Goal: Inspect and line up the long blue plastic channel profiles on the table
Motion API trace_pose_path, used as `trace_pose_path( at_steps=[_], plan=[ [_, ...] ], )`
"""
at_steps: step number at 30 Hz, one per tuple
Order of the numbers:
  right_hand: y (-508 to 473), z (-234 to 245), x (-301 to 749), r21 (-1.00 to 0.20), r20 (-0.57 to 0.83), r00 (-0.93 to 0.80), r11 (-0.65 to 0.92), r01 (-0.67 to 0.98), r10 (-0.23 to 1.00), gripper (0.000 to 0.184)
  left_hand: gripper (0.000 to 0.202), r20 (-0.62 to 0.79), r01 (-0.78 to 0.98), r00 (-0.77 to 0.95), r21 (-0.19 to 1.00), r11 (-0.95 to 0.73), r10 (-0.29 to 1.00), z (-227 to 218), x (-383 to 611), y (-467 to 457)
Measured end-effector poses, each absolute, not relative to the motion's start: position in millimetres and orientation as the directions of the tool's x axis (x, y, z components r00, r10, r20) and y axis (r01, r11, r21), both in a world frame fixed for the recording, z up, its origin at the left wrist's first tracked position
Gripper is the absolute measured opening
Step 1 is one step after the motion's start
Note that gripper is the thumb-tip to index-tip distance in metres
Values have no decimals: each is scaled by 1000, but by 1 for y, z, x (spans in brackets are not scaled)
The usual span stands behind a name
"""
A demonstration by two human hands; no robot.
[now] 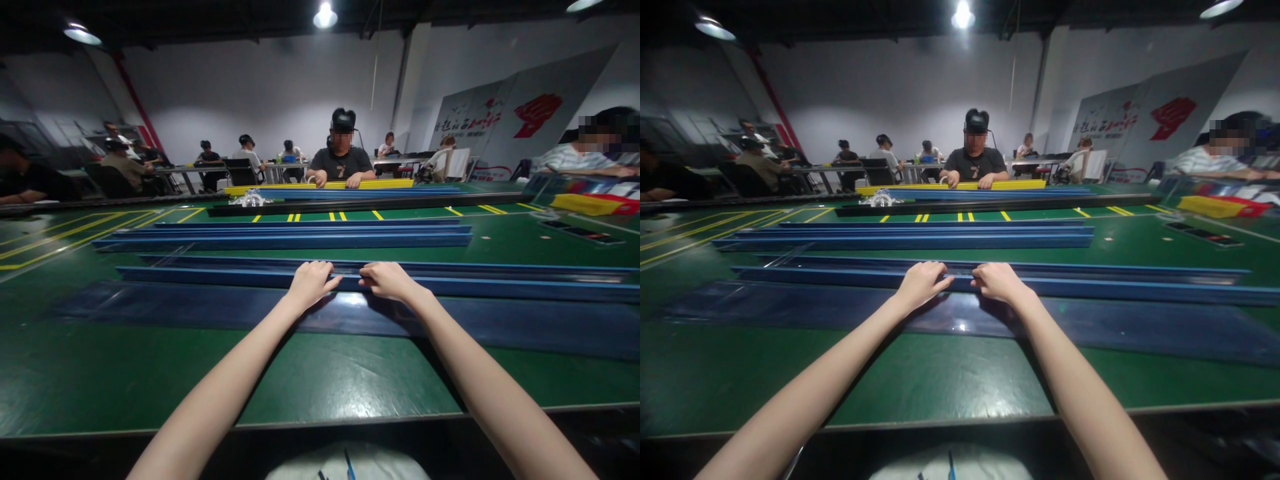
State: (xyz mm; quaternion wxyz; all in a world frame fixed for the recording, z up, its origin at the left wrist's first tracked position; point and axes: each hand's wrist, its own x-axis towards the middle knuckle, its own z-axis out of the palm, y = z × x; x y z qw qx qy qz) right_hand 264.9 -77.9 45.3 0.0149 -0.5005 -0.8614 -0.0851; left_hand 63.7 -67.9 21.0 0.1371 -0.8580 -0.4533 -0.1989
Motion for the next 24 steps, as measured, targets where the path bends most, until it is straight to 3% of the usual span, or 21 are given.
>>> trace_pose_path(
  at_steps=[16,24],
  plan=[
    [-88,48,299,92,63,-406,400,912,912,22,33,477,797,585,-184,-576,656,4,62,-61],
    [-90,51,302,-8,148,-360,365,931,921,15,32,496,792,590,-203,-575,638,0,62,-60]
  ],
)
